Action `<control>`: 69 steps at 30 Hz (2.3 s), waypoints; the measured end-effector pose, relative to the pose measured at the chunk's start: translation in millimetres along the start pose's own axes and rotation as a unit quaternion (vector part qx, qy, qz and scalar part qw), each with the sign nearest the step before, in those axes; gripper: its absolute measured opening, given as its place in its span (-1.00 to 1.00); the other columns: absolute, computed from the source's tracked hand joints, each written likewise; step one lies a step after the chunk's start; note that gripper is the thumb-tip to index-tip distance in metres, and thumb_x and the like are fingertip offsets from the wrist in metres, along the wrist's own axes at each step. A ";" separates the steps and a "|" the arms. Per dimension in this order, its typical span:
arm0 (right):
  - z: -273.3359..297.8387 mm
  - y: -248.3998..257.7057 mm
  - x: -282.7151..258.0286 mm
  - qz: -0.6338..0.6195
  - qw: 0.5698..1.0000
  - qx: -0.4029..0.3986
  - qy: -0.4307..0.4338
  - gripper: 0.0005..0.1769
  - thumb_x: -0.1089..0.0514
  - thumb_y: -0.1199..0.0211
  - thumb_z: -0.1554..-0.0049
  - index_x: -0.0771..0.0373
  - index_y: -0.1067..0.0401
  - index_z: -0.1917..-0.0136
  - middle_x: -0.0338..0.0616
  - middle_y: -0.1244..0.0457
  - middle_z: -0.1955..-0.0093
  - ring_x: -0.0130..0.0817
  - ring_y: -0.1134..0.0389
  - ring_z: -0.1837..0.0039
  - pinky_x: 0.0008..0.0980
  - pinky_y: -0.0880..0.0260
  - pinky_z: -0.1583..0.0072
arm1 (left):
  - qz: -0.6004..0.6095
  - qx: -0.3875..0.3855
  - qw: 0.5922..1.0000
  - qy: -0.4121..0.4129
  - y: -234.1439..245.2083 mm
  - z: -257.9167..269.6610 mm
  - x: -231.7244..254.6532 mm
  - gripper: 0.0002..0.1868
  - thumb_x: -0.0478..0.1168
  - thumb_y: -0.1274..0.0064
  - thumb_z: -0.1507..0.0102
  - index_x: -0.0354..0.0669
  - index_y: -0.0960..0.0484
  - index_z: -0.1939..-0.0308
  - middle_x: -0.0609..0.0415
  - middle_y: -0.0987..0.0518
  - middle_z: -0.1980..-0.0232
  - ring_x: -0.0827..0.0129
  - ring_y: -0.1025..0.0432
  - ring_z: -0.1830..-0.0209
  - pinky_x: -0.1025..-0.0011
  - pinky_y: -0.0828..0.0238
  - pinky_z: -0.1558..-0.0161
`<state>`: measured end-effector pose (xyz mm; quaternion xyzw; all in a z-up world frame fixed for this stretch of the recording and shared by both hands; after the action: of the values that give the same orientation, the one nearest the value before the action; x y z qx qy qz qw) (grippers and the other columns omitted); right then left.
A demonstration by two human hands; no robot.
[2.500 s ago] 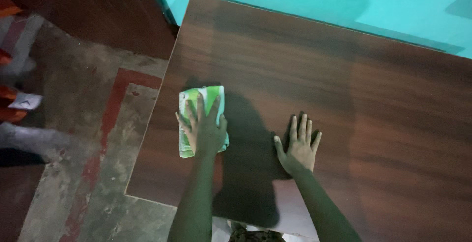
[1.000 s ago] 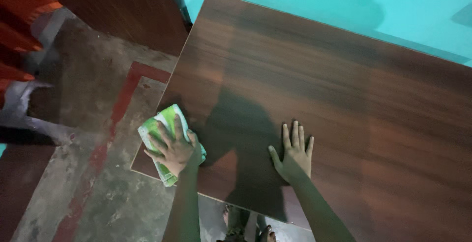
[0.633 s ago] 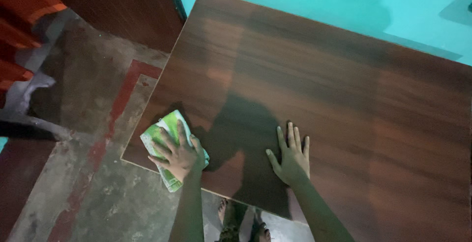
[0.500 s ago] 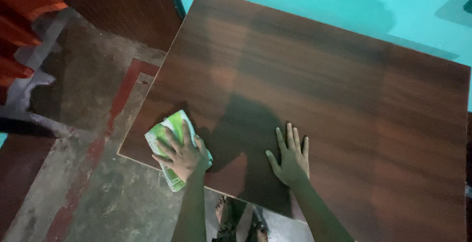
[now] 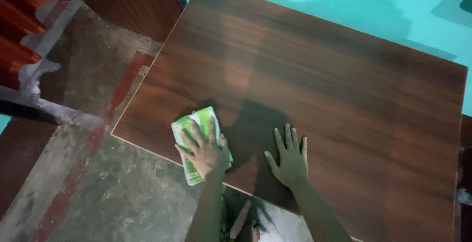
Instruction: The person cleans a wooden table and a shelf using a spray bottle and a cloth, wiping the surfaces thoroughly.
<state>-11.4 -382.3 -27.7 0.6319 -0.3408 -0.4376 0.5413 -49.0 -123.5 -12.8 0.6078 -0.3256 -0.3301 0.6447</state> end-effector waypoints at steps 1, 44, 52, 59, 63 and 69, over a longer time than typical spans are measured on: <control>2.0 0.5 0.1 -0.006 1.000 0.000 -0.002 -0.13 -0.40 0.12 -0.22 0.06 0.07 -0.64 0.08 0.26 -0.70 0.03 0.31 -0.69 0.21 0.49 -0.57 | -0.004 -0.009 1.000 -0.002 1.5 5.7 4.7 -0.30 0.25 0.37 -0.34 0.63 0.08 -0.59 0.04 0.19 -0.70 -0.19 0.31 -0.66 -0.37 0.54 -0.48; 43.4 31.1 12.6 -0.179 0.983 -0.018 -0.041 -0.23 0.01 0.02 -0.19 0.29 0.00 -0.60 0.07 0.13 -0.67 -0.07 0.19 -0.66 -0.11 0.25 -0.59 | 0.341 -0.029 0.902 -0.264 1.3 127.4 154.5 -0.36 -0.04 0.41 -0.45 -0.14 -0.13 -0.61 -0.16 -0.03 -0.67 -0.12 0.18 -0.67 -0.31 0.52 -0.49; 21.4 3.6 -52.9 0.113 0.989 -0.075 -0.054 -0.03 -0.07 -0.19 -0.14 0.19 0.15 -0.67 0.08 0.30 -0.74 0.05 0.34 -0.74 0.05 0.37 -0.62 | 0.541 0.009 0.836 -0.095 29.2 82.0 83.5 -0.57 -0.12 0.25 -0.45 -0.22 -0.51 -0.30 -0.14 -0.58 -0.30 -0.05 -0.50 -0.31 0.12 -0.38 -0.31; 25.4 31.0 -68.3 0.006 0.955 -0.237 -0.176 0.02 -0.22 -0.18 -0.13 -0.13 0.32 -0.67 -0.18 0.49 -0.73 0.06 0.52 -0.71 0.58 0.51 -0.50 | 0.416 0.143 0.887 -0.140 24.6 52.6 64.7 -0.64 -0.21 0.23 -0.46 -0.24 -0.49 -0.28 -0.16 -0.52 -0.29 -0.06 -0.32 -0.44 -0.07 -0.05 -0.47; 31.5 25.3 -64.0 0.045 0.966 -0.213 -0.141 -0.06 -0.14 -0.13 -0.17 -0.25 0.28 -0.68 -0.27 0.45 -0.75 0.07 0.47 -0.71 0.62 0.45 -0.47 | 0.399 0.156 0.890 -0.155 24.2 50.1 66.3 -0.66 -0.23 0.24 -0.46 -0.23 -0.49 -0.25 -0.13 -0.53 -0.27 -0.08 -0.29 -0.46 -0.12 0.04 -0.53; 48.4 10.4 -52.4 0.011 0.947 -0.293 -0.131 -0.10 -0.24 -0.02 -0.21 -0.35 0.29 -0.70 -0.29 0.50 -0.79 -0.02 0.48 -0.71 0.54 0.57 -0.51 | 0.361 0.166 0.900 -0.182 20.0 55.0 80.3 -0.66 -0.21 0.27 -0.48 -0.25 -0.46 -0.26 -0.16 -0.48 -0.33 -0.14 -0.23 -0.52 -0.22 0.14 -0.55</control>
<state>-75.7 -355.5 -9.4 0.3793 -0.2724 -0.5909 0.6579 -47.8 -219.9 11.4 0.4764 -0.6842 -0.1208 0.5388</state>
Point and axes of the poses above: each hand's wrist, its own z-axis away from the middle knuckle, its own y-axis out of the back of the hand, x = y × z, the point moved 9 cm from there along -z, towards the middle knuckle
